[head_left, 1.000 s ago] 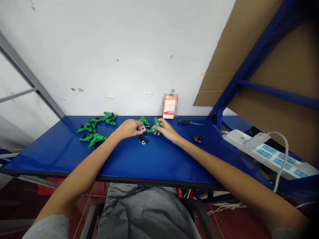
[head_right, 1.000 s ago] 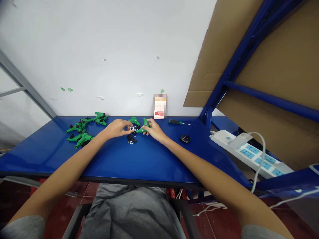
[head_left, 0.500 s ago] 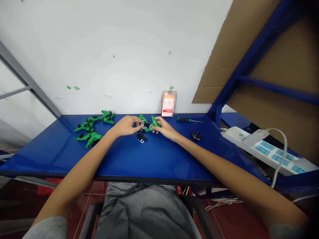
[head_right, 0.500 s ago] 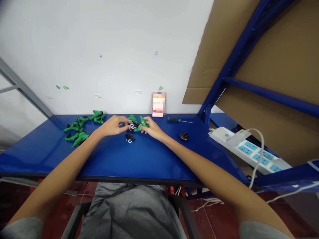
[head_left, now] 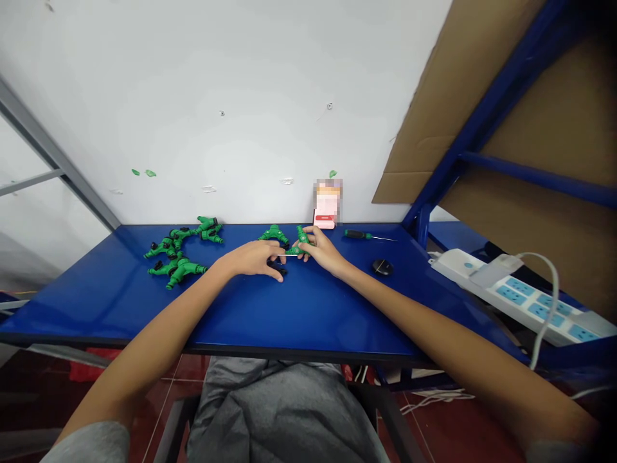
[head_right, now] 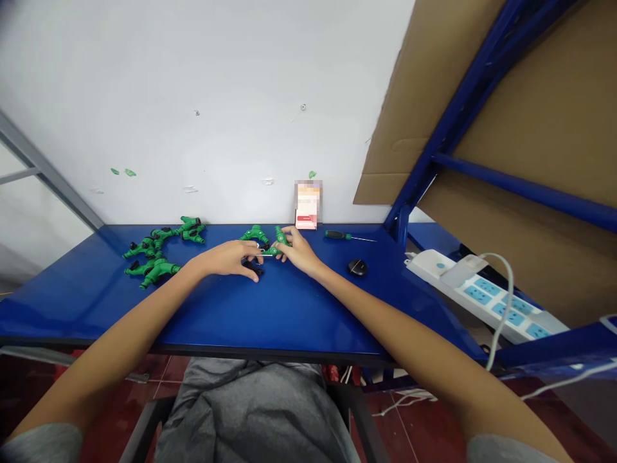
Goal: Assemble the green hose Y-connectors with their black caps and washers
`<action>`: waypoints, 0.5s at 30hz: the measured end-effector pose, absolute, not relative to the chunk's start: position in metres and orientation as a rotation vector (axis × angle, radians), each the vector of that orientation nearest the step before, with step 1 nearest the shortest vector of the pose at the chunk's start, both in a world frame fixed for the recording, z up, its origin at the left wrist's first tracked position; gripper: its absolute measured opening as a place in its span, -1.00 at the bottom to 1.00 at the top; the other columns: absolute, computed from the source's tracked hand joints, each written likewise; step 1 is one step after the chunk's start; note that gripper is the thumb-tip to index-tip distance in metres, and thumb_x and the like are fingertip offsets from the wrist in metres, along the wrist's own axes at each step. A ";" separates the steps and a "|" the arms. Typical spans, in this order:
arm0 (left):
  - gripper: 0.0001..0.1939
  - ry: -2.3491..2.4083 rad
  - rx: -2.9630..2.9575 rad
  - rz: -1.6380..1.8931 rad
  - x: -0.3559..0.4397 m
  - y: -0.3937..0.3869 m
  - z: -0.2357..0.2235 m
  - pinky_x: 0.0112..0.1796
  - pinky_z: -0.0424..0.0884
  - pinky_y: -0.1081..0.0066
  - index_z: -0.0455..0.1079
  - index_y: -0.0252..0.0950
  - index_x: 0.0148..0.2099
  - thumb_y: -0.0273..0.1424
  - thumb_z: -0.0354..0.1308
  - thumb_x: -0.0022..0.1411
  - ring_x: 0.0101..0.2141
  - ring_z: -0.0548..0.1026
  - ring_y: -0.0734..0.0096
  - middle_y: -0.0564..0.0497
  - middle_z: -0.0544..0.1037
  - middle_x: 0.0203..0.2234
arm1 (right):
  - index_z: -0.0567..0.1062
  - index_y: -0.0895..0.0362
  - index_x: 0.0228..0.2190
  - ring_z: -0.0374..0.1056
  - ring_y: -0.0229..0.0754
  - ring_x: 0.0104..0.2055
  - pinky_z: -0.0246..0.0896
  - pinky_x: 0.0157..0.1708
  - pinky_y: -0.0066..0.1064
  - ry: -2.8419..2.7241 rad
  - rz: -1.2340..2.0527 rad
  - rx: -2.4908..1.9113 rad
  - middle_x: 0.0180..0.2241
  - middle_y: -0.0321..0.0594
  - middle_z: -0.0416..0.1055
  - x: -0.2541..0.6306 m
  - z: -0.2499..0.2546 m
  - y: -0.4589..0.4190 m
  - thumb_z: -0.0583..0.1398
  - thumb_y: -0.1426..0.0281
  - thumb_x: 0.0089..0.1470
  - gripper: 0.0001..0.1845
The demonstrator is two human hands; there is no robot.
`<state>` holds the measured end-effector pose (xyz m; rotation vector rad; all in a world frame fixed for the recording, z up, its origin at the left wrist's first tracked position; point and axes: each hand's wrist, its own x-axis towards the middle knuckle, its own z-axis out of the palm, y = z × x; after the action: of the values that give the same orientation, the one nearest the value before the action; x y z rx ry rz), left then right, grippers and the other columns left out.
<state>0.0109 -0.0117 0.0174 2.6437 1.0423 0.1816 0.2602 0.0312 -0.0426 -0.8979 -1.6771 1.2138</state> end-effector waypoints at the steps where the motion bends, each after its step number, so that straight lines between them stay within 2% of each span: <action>1: -0.56 1.036 2.644 0.206 0.008 -0.009 0.016 -0.28 0.28 0.40 0.56 -0.23 -0.03 0.00 0.40 0.26 -0.23 0.52 0.27 -0.03 0.53 -0.17 | 0.25 0.01 -0.06 0.52 -0.20 -0.42 0.43 -0.43 -0.34 -1.674 1.217 -0.897 -0.22 -0.26 0.63 0.260 -0.043 0.032 0.34 0.25 0.08 -0.51; 8: -0.78 1.063 2.707 0.474 -0.006 0.009 0.002 -0.23 0.30 0.38 0.50 -0.25 -0.13 -0.20 0.33 0.38 -0.28 0.47 0.30 0.00 0.51 -0.29 | 0.26 0.02 -0.09 0.53 -0.18 -0.42 0.42 -0.45 -0.34 -1.655 1.243 -0.904 -0.24 -0.26 0.60 0.260 -0.043 0.032 0.36 0.26 0.06 -0.52; 15: -0.66 1.033 2.477 0.541 -0.009 0.001 0.019 -0.29 0.29 0.44 0.54 -0.31 -0.21 -0.10 0.32 0.37 -0.41 0.44 0.43 0.06 0.51 -0.44 | 0.26 0.01 -0.10 0.53 -0.17 -0.41 0.42 -0.44 -0.33 -1.648 1.254 -0.895 -0.24 -0.27 0.61 0.260 -0.043 0.032 0.37 0.27 0.06 -0.53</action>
<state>-0.0091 0.0012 0.0192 2.4765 1.0326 0.5414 0.2599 0.0324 -0.0425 -0.8948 -1.6484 1.2543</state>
